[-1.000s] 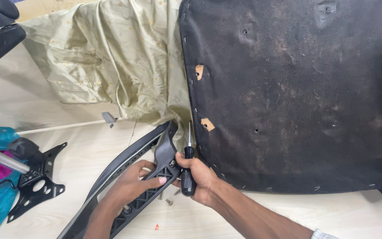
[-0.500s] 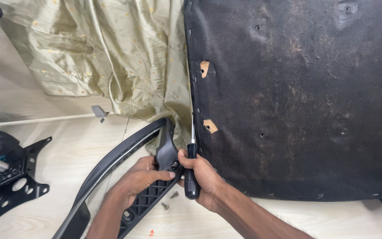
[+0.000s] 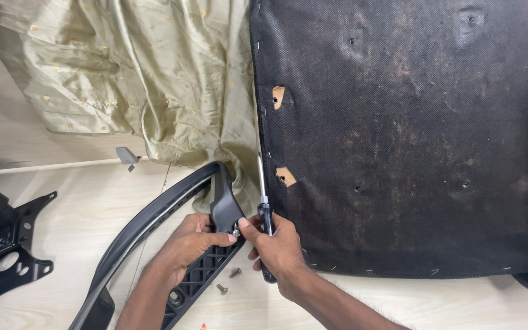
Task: The person attaches a black plastic frame to a fabric-covered seat using a screwdriver and screws. They align the frame, insert screws, and tighten them to secure the frame to the seat.
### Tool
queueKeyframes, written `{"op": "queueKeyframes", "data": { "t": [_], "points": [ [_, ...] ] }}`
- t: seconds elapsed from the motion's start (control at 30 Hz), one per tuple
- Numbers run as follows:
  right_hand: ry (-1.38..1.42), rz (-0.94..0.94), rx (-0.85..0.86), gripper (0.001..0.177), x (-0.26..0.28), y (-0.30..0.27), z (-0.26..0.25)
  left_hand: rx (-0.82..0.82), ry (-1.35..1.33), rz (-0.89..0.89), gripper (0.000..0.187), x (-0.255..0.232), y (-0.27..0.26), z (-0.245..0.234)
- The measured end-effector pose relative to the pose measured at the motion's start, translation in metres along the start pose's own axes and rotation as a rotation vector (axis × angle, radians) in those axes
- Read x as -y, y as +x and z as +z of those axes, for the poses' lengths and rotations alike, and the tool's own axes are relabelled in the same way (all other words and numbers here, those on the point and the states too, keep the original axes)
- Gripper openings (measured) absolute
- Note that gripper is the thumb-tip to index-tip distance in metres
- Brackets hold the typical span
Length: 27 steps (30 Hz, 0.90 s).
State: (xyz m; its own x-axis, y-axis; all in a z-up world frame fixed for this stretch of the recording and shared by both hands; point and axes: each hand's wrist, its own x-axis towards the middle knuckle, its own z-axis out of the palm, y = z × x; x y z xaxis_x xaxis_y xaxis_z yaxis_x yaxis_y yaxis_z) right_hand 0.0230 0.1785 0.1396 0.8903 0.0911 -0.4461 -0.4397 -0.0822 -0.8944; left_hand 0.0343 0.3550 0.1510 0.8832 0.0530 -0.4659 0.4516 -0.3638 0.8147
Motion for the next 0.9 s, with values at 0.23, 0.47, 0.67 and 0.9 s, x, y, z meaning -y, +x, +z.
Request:
{"op": "queueKeyframes", "data": {
  "t": [0.23, 0.47, 0.67, 0.9],
  "points": [
    [0.045, 0.019, 0.041, 0.032, 0.004, -0.006, -0.002, -0.053, 0.025, -0.019, 0.033, 0.003, 0.001, 0.010],
    [0.099, 0.020, 0.045, 0.025, -0.004, -0.004, -0.001, -0.055, 0.003, 0.029, 0.032, 0.009, 0.003, 0.013],
    [0.125, -0.078, 0.075, 0.010, -0.008, -0.001, -0.006, -0.075, 0.015, 0.030, 0.034, 0.011, 0.006, 0.017],
    [0.001, -0.093, -0.017, 0.012, -0.022, -0.014, -0.018, -0.130, -0.033, 0.095, 0.039, -0.003, 0.005, -0.002]
  ]
}}
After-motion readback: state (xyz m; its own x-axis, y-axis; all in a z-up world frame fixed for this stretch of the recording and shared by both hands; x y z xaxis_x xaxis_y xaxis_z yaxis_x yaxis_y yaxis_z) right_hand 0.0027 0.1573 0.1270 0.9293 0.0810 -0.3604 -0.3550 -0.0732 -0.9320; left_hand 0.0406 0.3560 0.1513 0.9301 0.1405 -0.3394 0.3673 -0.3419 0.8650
